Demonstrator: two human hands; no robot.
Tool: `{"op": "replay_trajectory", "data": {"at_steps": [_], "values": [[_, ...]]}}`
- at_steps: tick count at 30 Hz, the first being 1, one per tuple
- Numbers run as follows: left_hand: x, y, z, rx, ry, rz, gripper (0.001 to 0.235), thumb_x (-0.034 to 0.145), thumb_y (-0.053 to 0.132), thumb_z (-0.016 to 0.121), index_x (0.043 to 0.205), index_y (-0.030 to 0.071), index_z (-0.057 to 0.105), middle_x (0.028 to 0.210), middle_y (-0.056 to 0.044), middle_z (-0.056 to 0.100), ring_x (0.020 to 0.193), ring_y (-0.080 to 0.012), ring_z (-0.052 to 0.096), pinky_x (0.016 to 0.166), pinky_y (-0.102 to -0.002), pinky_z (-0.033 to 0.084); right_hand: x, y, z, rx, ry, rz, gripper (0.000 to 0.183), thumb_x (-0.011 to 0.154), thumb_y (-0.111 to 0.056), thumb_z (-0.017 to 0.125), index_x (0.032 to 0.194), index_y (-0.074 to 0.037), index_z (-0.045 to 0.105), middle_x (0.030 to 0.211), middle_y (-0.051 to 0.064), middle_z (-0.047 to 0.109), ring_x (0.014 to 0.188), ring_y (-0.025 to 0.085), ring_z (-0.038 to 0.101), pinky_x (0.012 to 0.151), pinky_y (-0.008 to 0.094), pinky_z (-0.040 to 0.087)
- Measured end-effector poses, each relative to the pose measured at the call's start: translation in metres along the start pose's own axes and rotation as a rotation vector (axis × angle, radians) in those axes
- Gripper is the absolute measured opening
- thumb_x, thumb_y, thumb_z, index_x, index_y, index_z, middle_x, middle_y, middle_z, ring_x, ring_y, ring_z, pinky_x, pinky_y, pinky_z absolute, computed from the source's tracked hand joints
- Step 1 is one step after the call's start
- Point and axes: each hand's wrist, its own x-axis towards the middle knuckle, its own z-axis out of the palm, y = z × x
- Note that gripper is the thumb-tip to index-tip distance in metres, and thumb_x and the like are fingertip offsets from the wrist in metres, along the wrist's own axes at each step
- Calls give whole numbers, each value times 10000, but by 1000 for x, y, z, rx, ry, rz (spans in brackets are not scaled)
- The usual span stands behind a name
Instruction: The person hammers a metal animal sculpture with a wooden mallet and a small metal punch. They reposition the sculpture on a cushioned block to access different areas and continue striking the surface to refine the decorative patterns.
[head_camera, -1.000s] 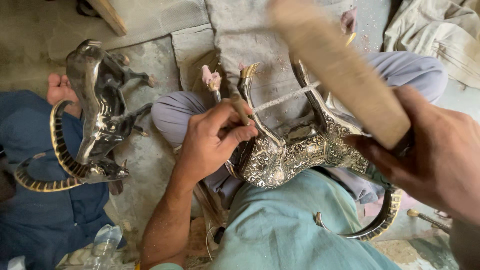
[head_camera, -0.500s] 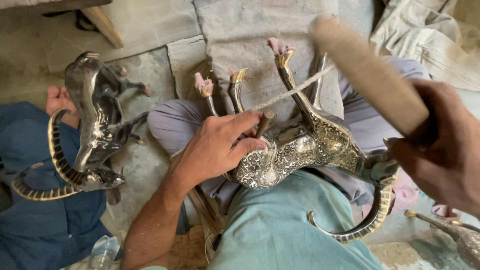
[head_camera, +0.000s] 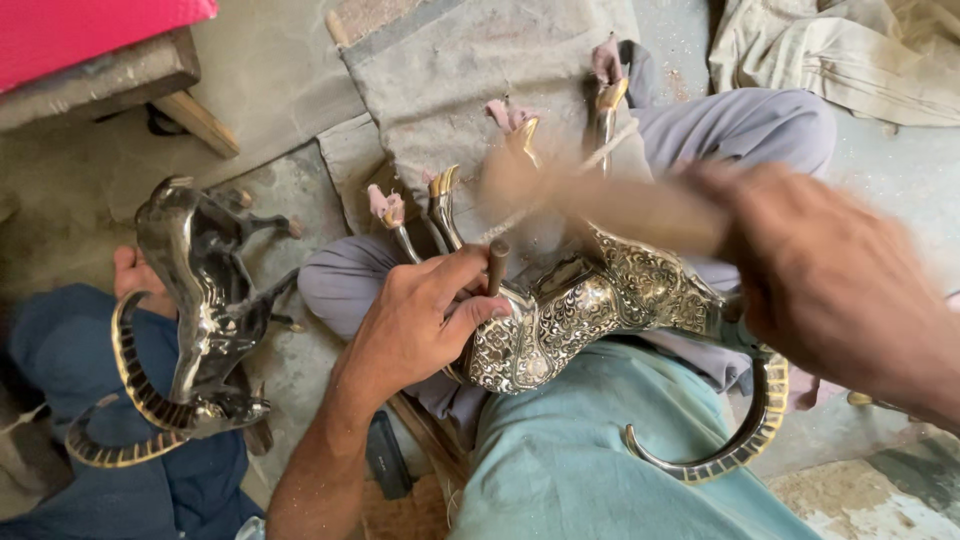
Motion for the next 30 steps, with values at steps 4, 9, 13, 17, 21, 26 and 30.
{"op": "replay_trajectory", "data": {"at_steps": [4, 9, 13, 17, 21, 26, 30], "values": [[1, 0, -1, -7, 5, 46, 395, 901, 251, 781, 1168, 12, 615, 928, -147, 728, 837, -346, 736, 682, -401, 560, -3, -4, -5, -123, 48, 9, 763, 836, -52, 631, 1575, -106, 448, 1168, 147, 640, 893, 264, 677, 784, 381, 590], [3, -1, -2, -12, -56, -43, 406, 882, 239, 789, 1189, 33, 622, 885, -136, 730, 791, -334, 739, 657, -401, 554, 1, -16, -19, -418, -54, -34, 684, 883, -167, 651, 1535, -187, 448, 1134, 82, 666, 842, 229, 679, 785, 397, 579], [4, -1, -4, -10, -39, 61, 358, 901, 207, 778, 1181, 46, 624, 923, -127, 737, 821, -329, 742, 681, -402, 562, -5, -25, -18, -183, 49, -1, 722, 833, -170, 659, 1521, -166, 443, 1066, 97, 661, 842, 241, 662, 753, 404, 558], [3, -2, -3, -9, -63, 25, 319, 901, 211, 773, 1125, 47, 617, 869, -113, 726, 769, -307, 740, 661, -402, 552, -13, -21, -10, -214, 49, -6, 781, 815, -183, 688, 1547, -179, 417, 1071, 102, 675, 841, 235, 663, 741, 380, 564], [4, -5, -4, -5, -62, 39, 341, 909, 239, 769, 1114, 29, 595, 863, -122, 708, 758, -320, 723, 646, -411, 537, -20, -16, 0, 324, 13, 307, 848, 893, -201, 696, 1658, -154, 334, 1012, 70, 696, 803, 194, 670, 725, 339, 551], [6, -4, -5, -26, -67, 94, 330, 917, 250, 754, 1130, 46, 606, 896, -114, 715, 771, -309, 731, 662, -404, 554, -25, -9, 4, 145, 80, 15, 743, 871, -139, 661, 1563, -157, 390, 1133, 125, 665, 793, 216, 684, 676, 365, 563], [6, -3, -6, -38, -90, 65, 288, 924, 243, 751, 1097, 58, 614, 876, -107, 713, 777, -301, 742, 670, -398, 555, -25, -11, 1, -402, -74, 20, 754, 889, -120, 691, 1586, -177, 410, 1139, 156, 683, 797, 247, 658, 650, 377, 577]]}}
